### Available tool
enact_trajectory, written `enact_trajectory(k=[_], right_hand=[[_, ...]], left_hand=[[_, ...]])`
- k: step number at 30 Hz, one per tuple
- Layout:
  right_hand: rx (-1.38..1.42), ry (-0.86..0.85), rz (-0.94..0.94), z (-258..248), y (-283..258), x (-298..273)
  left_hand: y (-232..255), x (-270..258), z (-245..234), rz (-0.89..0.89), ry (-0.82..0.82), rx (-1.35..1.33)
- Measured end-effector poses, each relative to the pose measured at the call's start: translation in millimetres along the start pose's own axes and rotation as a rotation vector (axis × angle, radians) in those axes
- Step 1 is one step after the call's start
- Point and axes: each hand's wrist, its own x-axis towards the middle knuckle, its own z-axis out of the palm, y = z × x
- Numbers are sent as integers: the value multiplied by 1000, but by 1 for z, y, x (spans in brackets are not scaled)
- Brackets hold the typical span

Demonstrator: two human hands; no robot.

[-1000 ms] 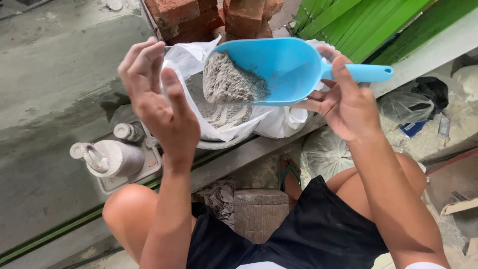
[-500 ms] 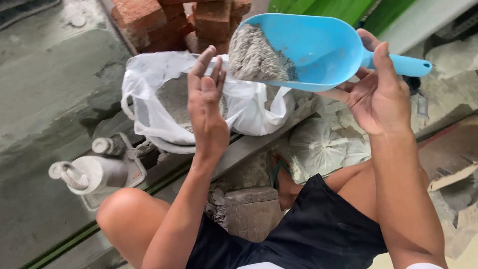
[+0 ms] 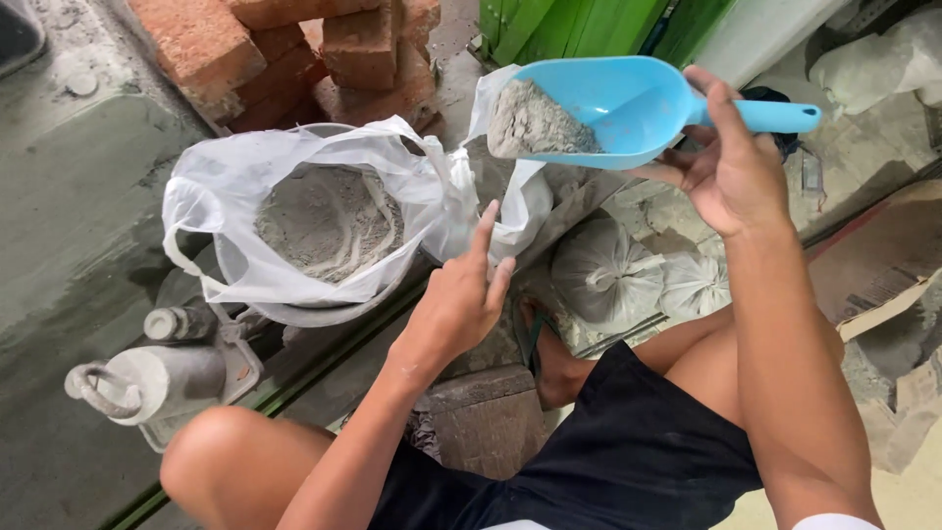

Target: The person scoops a gray powdery substance from a white plastic bag into a bucket using a blue plastic scoop. The person repeatedly scoops and pours the powder, occasionally using their hand to guide the material.

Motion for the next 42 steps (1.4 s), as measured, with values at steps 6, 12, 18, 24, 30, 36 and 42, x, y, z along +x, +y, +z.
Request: enact_trajectory(k=[6, 12, 18, 24, 30, 36, 42], right_hand=[[-168, -124, -20, -14, 18, 23], [-502, 71, 120, 61, 12, 5], [-834, -187, -689, 76, 124, 32], [-1064, -505, -696, 79, 166, 51], [-988, -405, -556, 63, 219, 96], [-946, -346, -337, 64, 235, 105], [-1091, -368, -181, 90, 215, 88]], left_hand=[[-29, 17, 27, -99, 9, 107], [-37, 25, 31, -132, 59, 85], [-28, 22, 24, -47, 159, 172], [-33, 37, 21, 80, 298, -79], [-46, 42, 29, 121, 332, -426], [-50, 46, 33, 135, 300, -505], [-91, 74, 69, 94, 369, -274]])
